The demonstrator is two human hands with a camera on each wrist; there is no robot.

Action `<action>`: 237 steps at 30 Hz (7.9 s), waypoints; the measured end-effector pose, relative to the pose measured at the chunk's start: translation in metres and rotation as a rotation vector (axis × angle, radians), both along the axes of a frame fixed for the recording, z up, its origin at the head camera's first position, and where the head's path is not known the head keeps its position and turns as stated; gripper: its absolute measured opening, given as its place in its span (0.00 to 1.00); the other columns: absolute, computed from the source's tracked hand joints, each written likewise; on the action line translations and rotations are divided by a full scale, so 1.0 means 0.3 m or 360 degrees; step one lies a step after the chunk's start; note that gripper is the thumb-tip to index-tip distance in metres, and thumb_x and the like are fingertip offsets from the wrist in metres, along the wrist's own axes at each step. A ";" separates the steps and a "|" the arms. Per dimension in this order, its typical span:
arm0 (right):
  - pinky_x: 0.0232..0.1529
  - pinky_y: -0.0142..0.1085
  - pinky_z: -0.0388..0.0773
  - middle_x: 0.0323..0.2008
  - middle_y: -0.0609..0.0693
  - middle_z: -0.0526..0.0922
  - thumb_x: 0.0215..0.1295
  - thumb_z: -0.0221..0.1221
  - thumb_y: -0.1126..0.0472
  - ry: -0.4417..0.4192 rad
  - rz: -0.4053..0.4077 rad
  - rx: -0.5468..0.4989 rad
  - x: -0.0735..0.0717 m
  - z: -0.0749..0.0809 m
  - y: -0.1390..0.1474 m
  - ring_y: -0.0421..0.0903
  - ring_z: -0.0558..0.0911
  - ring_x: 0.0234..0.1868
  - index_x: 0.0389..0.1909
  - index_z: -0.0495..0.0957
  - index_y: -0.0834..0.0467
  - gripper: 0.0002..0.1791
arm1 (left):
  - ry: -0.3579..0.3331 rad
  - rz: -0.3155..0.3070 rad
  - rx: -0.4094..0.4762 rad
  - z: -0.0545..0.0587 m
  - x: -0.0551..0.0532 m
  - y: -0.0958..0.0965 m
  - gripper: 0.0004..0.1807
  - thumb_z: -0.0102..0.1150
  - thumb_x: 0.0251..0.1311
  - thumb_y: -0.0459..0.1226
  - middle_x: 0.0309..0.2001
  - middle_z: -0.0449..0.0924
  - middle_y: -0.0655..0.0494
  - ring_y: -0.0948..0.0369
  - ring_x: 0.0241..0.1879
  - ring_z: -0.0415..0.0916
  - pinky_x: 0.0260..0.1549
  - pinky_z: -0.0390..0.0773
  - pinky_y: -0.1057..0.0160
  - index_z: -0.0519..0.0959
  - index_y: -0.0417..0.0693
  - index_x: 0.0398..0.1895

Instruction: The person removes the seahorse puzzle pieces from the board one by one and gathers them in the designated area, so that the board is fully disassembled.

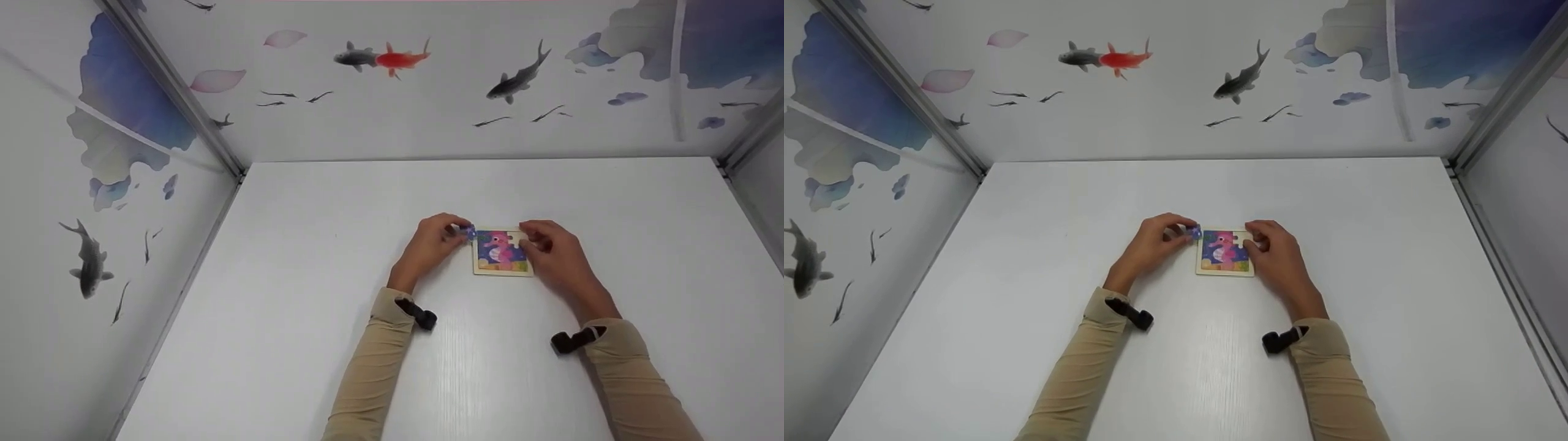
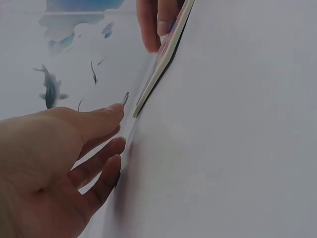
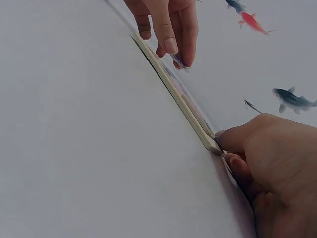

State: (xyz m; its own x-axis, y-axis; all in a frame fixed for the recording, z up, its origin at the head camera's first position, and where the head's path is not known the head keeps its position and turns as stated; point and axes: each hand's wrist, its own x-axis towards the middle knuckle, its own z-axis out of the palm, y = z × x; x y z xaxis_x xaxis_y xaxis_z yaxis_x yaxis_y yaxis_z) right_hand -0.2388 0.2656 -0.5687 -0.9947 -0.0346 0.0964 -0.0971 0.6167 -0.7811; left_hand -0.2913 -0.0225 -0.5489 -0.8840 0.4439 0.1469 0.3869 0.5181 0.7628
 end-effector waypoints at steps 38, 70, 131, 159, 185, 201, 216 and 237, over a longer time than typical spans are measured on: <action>0.48 0.24 0.73 0.55 0.53 0.84 0.80 0.63 0.58 0.0034 0.0000 0.0020 -0.005 0.001 0.005 0.48 0.78 0.50 0.70 0.82 0.51 0.21 | -0.0039 0.0051 -0.0035 -0.009 -0.008 -0.032 0.15 0.66 0.75 0.33 0.58 0.85 0.54 0.61 0.55 0.82 0.54 0.82 0.64 0.87 0.48 0.61; 0.45 0.20 0.72 0.55 0.55 0.86 0.80 0.63 0.56 0.0064 0.0031 0.0010 -0.013 -0.003 0.014 0.48 0.79 0.49 0.69 0.82 0.51 0.20 | 0.0055 -0.0219 -0.0123 0.014 0.037 0.181 0.15 0.63 0.76 0.36 0.54 0.84 0.51 0.61 0.53 0.81 0.53 0.77 0.73 0.85 0.46 0.62; 0.43 0.19 0.73 0.54 0.56 0.86 0.78 0.64 0.60 0.0081 0.0032 0.0020 -0.012 0.005 0.009 0.49 0.80 0.47 0.67 0.83 0.54 0.20 | 0.0222 0.0139 -0.0362 0.029 0.060 0.287 0.15 0.67 0.73 0.34 0.57 0.84 0.56 0.60 0.59 0.79 0.64 0.77 0.66 0.86 0.52 0.60; 0.45 0.23 0.75 0.56 0.52 0.85 0.81 0.62 0.55 0.0015 0.0004 -0.0007 -0.007 0.003 0.011 0.48 0.79 0.49 0.69 0.82 0.49 0.20 | 0.0151 0.0010 -0.0353 0.054 0.052 0.237 0.17 0.59 0.80 0.35 0.63 0.83 0.54 0.59 0.66 0.78 0.70 0.76 0.65 0.84 0.49 0.66; 0.50 0.26 0.73 0.59 0.53 0.84 0.81 0.62 0.55 -0.0027 -0.0028 0.0010 0.006 0.006 0.004 0.50 0.78 0.52 0.70 0.81 0.47 0.21 | 0.0060 0.0201 -0.0024 0.007 0.035 -0.108 0.19 0.64 0.76 0.32 0.61 0.85 0.56 0.59 0.60 0.81 0.63 0.81 0.59 0.83 0.50 0.67; 0.48 0.23 0.72 0.58 0.52 0.83 0.80 0.63 0.56 -0.0060 -0.0041 -0.0013 -0.002 0.007 -0.001 0.49 0.77 0.52 0.70 0.82 0.49 0.21 | -0.0039 0.0099 0.0103 -0.029 0.032 -0.154 0.14 0.64 0.75 0.30 0.59 0.87 0.53 0.59 0.63 0.82 0.69 0.79 0.60 0.86 0.45 0.59; 0.50 0.24 0.73 0.58 0.51 0.83 0.81 0.62 0.56 -0.0026 -0.0034 -0.0013 0.006 0.010 -0.001 0.49 0.77 0.52 0.70 0.82 0.47 0.20 | -0.0006 0.0109 0.0107 -0.029 0.029 -0.146 0.13 0.63 0.75 0.28 0.58 0.87 0.52 0.58 0.64 0.82 0.69 0.78 0.59 0.87 0.45 0.58; 0.52 0.27 0.73 0.58 0.52 0.83 0.80 0.63 0.56 -0.0033 -0.0043 -0.0014 0.000 0.002 0.001 0.49 0.77 0.53 0.70 0.81 0.47 0.20 | 0.0088 0.0165 0.0017 0.007 0.018 -0.127 0.15 0.66 0.74 0.31 0.61 0.86 0.52 0.54 0.64 0.79 0.65 0.80 0.55 0.87 0.48 0.60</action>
State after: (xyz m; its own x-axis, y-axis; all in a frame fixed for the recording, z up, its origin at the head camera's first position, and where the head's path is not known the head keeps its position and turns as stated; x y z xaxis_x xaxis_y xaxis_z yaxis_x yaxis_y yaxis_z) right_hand -0.2387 0.2658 -0.5680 -0.9971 -0.0069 0.0757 -0.0641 0.6121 -0.7882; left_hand -0.2859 -0.0606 -0.5467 -0.9154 0.3489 0.2008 0.3734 0.5496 0.7473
